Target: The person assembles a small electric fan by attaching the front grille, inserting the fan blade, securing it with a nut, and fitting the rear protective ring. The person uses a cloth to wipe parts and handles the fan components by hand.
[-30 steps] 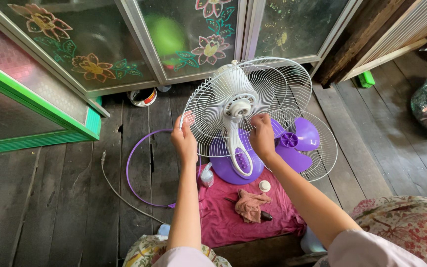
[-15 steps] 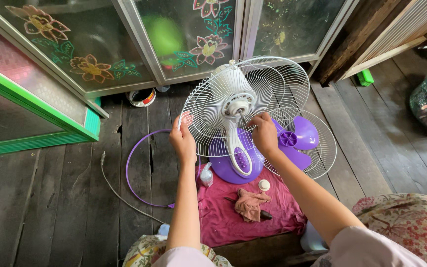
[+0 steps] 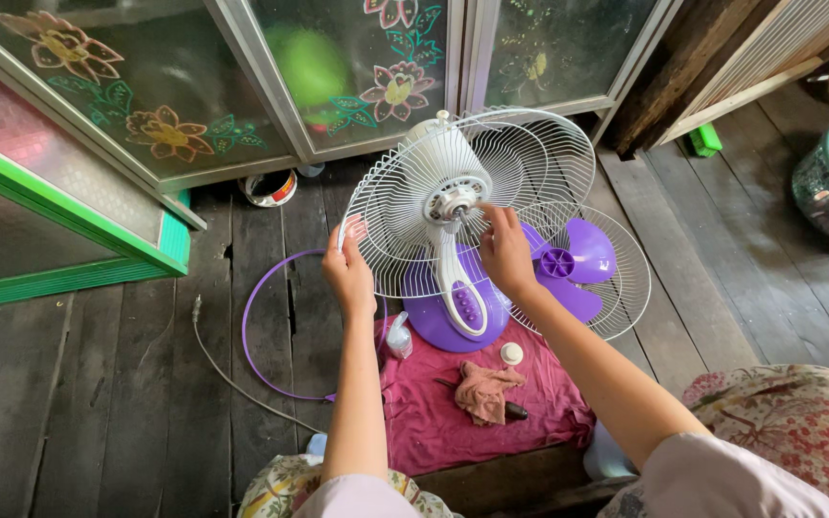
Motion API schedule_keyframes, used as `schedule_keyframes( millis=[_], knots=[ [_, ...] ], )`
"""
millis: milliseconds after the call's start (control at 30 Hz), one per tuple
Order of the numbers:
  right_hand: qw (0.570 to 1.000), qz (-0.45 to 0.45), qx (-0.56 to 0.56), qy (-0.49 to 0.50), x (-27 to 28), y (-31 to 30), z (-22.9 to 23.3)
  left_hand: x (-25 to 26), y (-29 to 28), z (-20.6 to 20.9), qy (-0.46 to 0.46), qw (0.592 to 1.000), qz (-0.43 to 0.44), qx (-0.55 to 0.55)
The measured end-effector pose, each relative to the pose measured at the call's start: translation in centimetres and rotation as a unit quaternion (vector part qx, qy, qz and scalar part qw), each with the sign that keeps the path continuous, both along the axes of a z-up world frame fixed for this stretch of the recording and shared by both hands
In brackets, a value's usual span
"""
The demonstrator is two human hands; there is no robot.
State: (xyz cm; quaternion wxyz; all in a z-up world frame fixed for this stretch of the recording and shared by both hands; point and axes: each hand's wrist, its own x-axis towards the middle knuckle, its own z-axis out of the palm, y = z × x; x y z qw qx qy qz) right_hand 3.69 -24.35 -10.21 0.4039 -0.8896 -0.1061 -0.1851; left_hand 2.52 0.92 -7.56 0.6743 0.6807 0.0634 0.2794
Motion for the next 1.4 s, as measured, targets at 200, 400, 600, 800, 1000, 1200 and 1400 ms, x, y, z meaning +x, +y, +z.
schedule_keyframes(
  millis=[200, 400, 600, 800, 1000, 1200, 1400],
  knots=[
    [0.998, 0.056, 0.016, -0.004, -0.8, 1.2, 3.3, 0.1, 0.0, -0.3, -0.005, 1.0, -0.014, -0.021],
    [0.998, 0.049, 0.005, -0.034, -0.5, 1.7, 3.7, 0.1, -0.1, -0.5, -0.019, 1.0, 0.007, 0.007],
    [0.998, 0.054, 0.003, -0.038, -0.5, 1.6, 4.2, 0.1, -0.3, -0.2, 0.002, 0.999, 0.025, 0.027],
    [0.998, 0.006, -0.054, -0.041, 0.8, 1.7, 5.4, -0.1, -0.6, 0.2, -0.003, 0.999, 0.029, 0.029],
    [0.992, 0.034, -0.09, -0.077, 1.0, 1.9, 5.9, 0.0, -0.1, 0.4, -0.007, 0.999, 0.013, 0.028],
    [0.993, 0.052, -0.081, -0.062, 0.9, 1.6, 5.7, 0.5, 0.1, 0.2, -0.008, 1.0, 0.011, 0.022],
    [0.996, 0.028, -0.041, -0.072, 1.6, 1.9, 4.4, 0.5, 0.2, 0.0, -0.008, 0.999, 0.011, 0.038]
  ],
)
